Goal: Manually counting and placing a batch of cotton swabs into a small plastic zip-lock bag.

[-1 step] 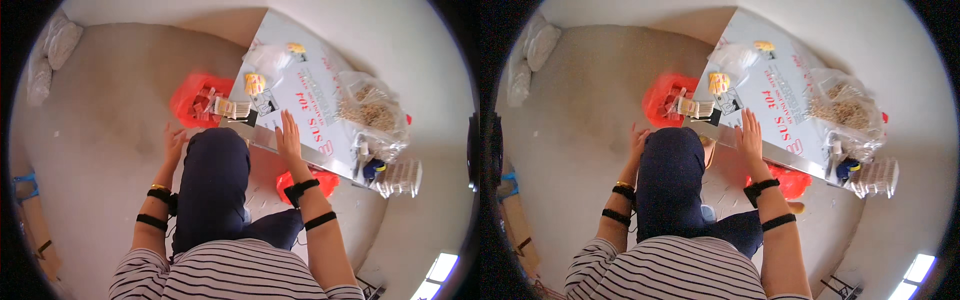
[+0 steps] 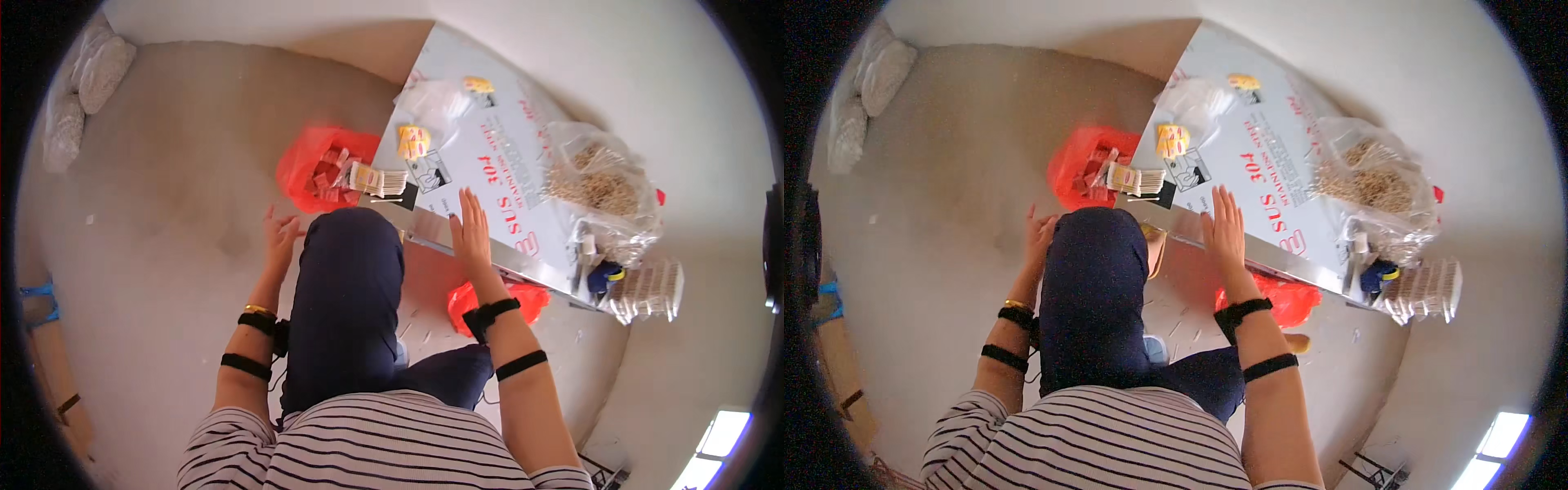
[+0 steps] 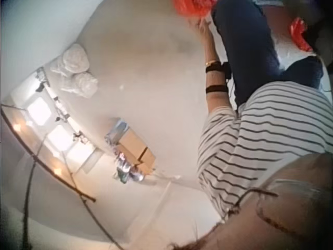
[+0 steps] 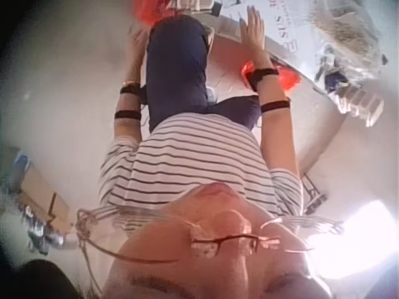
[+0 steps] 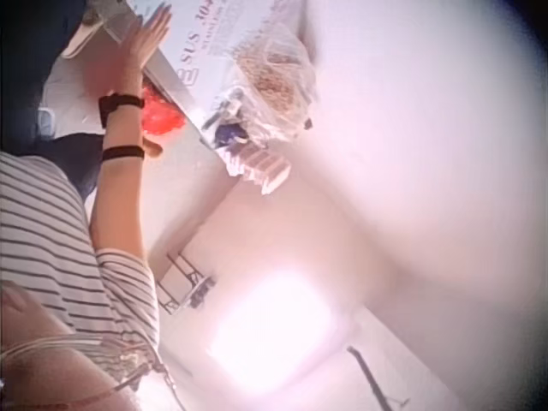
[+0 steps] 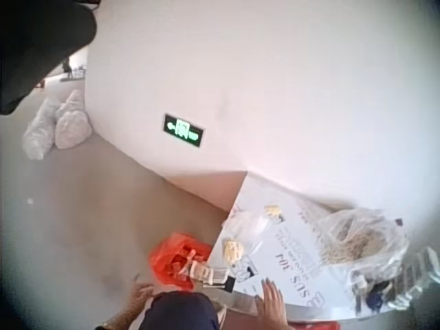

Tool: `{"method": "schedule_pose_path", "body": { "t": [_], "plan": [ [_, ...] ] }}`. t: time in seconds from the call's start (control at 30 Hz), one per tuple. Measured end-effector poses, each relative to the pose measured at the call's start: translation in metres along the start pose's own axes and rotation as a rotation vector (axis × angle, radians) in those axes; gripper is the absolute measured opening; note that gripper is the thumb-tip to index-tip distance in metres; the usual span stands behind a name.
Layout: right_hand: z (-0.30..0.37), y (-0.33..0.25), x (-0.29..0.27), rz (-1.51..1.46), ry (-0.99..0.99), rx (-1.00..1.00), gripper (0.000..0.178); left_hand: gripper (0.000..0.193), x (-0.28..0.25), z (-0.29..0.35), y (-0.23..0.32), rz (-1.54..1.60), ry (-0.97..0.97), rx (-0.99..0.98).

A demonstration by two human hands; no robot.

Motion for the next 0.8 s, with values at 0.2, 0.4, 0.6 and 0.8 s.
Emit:
{"method": "schedule_pose_path", "body": {
  "t": [0.2,0.4,0.6,0.8],
  "plan": [
    [0.063,0.009,-0.028,0.112,-0.002,0.122,0.058,0.073,-0.036,0.022,0.053,0.073,0.062,0.029],
    [0.09,-0.008,-0.056,0.109,0.053,0.145,0.056,0.069,-0.077,0.025,0.155,0.153,0.192,0.104],
    [0.088,-0.027,-0.059,0.068,0.073,0.097,0.057,0.056,-0.076,0.011,0.336,-0.014,0.2,0.468],
    [0.07,-0.061,-0.042,0.036,0.052,-0.013,0.06,0.052,-0.033,0.011,0.441,0.135,0.038,0.712]
  ]
}}
Point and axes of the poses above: each hand's wrist, its own z-axis away from the middle knuckle, its own x-axis out of the palm, y = z × x, the point moved 7 cm from there along -z, towards the middle knuckle, and after that the axes turned 9 degrees about x, right-handed, at the moved point
